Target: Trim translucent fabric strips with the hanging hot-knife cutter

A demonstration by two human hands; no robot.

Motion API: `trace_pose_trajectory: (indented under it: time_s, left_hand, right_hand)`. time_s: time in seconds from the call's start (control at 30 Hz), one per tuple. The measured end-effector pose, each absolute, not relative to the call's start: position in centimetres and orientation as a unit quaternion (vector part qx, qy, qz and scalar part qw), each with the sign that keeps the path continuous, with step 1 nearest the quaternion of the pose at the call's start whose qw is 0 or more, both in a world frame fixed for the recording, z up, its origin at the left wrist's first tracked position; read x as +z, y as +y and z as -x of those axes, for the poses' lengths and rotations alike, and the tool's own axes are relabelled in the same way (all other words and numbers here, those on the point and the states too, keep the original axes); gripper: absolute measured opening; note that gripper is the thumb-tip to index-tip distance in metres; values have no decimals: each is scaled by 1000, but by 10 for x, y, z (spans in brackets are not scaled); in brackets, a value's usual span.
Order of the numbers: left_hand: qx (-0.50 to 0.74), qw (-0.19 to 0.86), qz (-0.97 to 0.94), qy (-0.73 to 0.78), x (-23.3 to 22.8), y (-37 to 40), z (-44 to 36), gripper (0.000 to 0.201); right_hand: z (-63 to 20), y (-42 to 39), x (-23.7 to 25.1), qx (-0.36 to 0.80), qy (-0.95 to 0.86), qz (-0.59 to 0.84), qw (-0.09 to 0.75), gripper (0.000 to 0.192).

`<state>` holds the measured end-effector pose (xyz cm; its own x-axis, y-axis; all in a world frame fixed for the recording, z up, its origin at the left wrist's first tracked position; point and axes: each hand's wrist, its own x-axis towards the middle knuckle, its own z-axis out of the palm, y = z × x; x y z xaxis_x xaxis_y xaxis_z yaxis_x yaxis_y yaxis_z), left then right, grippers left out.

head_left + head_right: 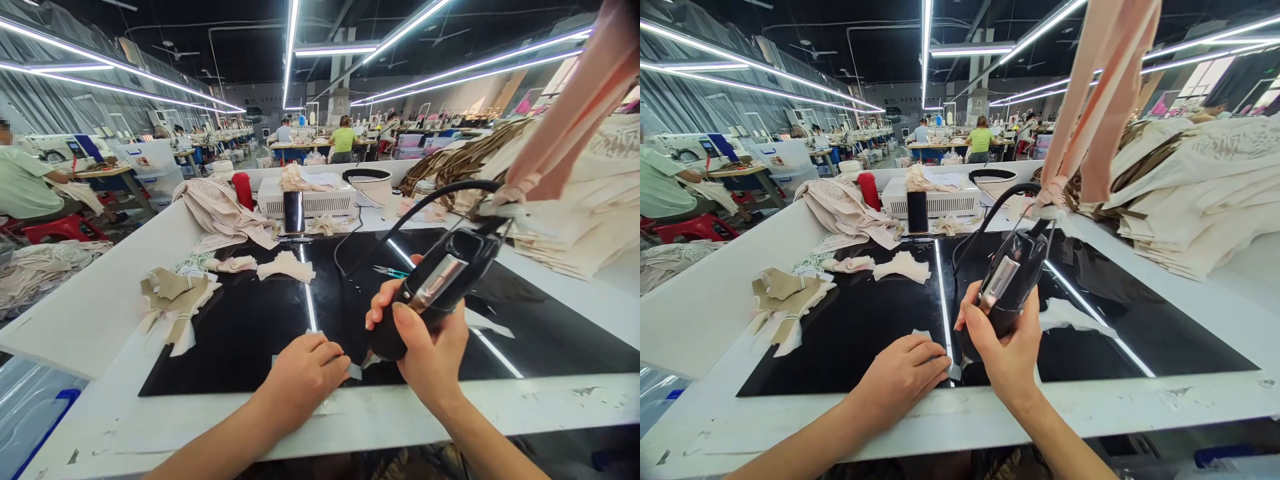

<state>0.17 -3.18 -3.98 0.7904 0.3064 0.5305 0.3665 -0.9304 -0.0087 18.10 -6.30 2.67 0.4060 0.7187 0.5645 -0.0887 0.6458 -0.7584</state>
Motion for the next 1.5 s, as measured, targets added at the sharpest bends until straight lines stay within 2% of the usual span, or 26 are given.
trace_pose_trajectory:
  time_s: [0.27,1.03,1.27,1.43,1.5]
  left_hand:
    - [-321,48,937,-132,-35,-36,-2,15]
    - [-317,12,941,-120,-37,-37,-3,15]
    - [-310,9,942,-127,-36,-38,-3,20]
    - [-309,11,943,-124,-35,-38,-2,21]
    - [-306,12,944,-123,-35,-37,-2,20]
  right_hand:
    - [-181,-61,24,256,-485,327,770,28]
    - [-179,-61,25,260,-480,331,770,30]
    - [-179,-65,30,268,-470,330,774,45]
    - [-178,-70,31,271,-479,318,772,43]
    - [-177,-71,29,274,-480,322,769,49]
